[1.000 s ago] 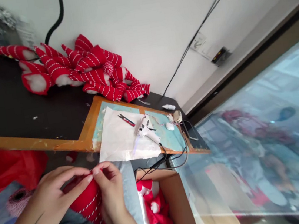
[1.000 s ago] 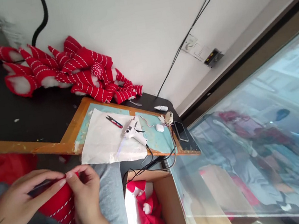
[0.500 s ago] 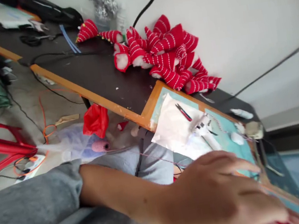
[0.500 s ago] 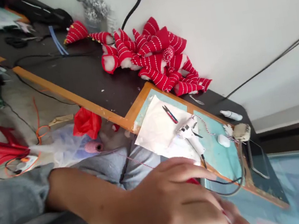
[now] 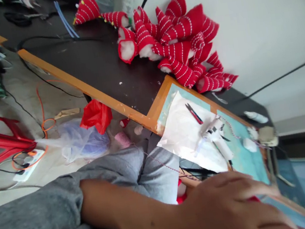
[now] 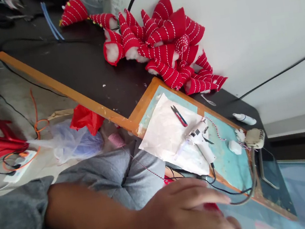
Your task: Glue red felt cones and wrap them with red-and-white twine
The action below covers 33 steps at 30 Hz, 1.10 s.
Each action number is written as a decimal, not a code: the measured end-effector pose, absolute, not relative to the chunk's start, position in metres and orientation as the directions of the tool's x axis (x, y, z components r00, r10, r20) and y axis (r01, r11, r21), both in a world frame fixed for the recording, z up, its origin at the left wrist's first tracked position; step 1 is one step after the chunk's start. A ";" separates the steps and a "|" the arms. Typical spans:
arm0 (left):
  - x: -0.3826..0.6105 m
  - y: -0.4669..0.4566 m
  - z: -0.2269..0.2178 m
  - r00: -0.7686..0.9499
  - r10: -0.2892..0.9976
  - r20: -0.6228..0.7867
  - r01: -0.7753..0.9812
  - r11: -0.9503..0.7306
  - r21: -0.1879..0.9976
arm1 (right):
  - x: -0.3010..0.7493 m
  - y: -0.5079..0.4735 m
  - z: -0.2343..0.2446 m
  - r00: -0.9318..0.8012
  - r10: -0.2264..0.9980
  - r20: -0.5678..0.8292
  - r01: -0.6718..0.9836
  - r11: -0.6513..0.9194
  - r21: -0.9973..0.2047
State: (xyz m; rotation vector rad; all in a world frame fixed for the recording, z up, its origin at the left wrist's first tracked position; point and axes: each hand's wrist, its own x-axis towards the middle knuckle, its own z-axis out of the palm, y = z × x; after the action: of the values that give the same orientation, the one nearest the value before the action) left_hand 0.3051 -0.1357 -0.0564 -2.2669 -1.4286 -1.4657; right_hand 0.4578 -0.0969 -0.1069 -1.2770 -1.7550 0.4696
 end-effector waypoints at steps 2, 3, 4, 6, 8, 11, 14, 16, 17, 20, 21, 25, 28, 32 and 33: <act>0.305 -0.135 -0.066 0.024 0.566 0.824 0.762 -0.544 0.351 | 0.464 -0.099 -0.108 0.032 0.884 0.466 0.439 0.407 -0.801; 0.304 -0.135 -0.070 -0.016 0.553 0.833 0.764 -0.531 0.367 | 0.467 -0.102 -0.109 0.052 0.883 0.467 0.399 0.410 -0.820; 0.302 -0.135 -0.073 -0.039 0.570 0.821 0.752 -0.524 0.400 | 0.468 -0.106 -0.110 0.057 0.890 0.452 0.367 0.403 -0.839; 0.294 -0.138 -0.078 -0.020 0.681 0.732 0.706 -0.509 0.492 | 0.466 -0.116 -0.115 0.088 0.921 0.379 0.250 0.348 -0.903; 0.281 -0.143 -0.081 0.020 0.793 0.608 0.673 -0.460 0.578 | 0.455 -0.124 -0.122 0.090 0.971 0.220 0.083 0.213 -0.973; 0.256 -0.149 -0.090 0.040 0.871 0.490 0.629 -0.403 0.665 | 0.428 -0.128 -0.130 -0.096 0.992 -0.083 -0.048 -0.088 -0.995; 0.230 -0.153 -0.106 0.053 0.915 0.401 0.617 -0.345 0.707 | 0.403 -0.121 -0.133 -0.270 0.926 -0.264 -0.204 -0.323 -0.924; 0.215 -0.155 -0.118 0.034 0.948 0.318 0.586 -0.276 0.761 | 0.390 -0.115 -0.133 -0.288 0.913 -0.290 -0.324 -0.378 -0.867; 0.209 -0.156 -0.123 0.018 0.964 0.266 0.564 -0.230 0.793 | 0.386 -0.114 -0.134 -0.287 0.911 -0.296 -0.379 -0.392 -0.839; 0.195 -0.160 -0.128 -0.031 0.994 0.100 0.479 -0.073 0.875 | 0.374 -0.115 -0.139 -0.250 0.927 -0.281 -0.473 -0.370 -0.800; 0.192 -0.161 -0.127 -0.044 0.998 0.049 0.452 -0.023 0.892 | 0.371 -0.118 -0.141 -0.226 0.937 -0.266 -0.479 -0.344 -0.807; 0.189 -0.164 -0.117 -0.101 0.987 -0.125 0.373 0.154 0.915 | 0.363 -0.129 -0.146 -0.142 0.972 -0.187 -0.488 -0.233 -0.841; 0.189 -0.164 -0.110 -0.111 0.979 -0.170 0.303 0.196 0.933 | 0.361 -0.131 -0.142 -0.149 0.975 -0.163 -0.558 -0.219 -0.800; 0.185 -0.172 -0.118 0.017 0.995 -0.099 0.330 0.088 0.940 | 0.358 -0.121 -0.137 -0.383 0.878 -0.287 -0.625 -0.475 -0.619; 0.183 -0.176 -0.126 0.085 0.995 -0.045 0.360 0.011 0.933 | 0.357 -0.115 -0.137 -0.440 0.844 -0.306 -0.612 -0.532 -0.585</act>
State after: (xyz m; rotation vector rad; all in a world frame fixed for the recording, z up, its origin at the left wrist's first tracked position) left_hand 0.1831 -0.1760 -0.1257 -2.6697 -2.5280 -1.6494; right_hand 0.3574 -0.1154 -0.1367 -0.7248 -0.4931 2.0478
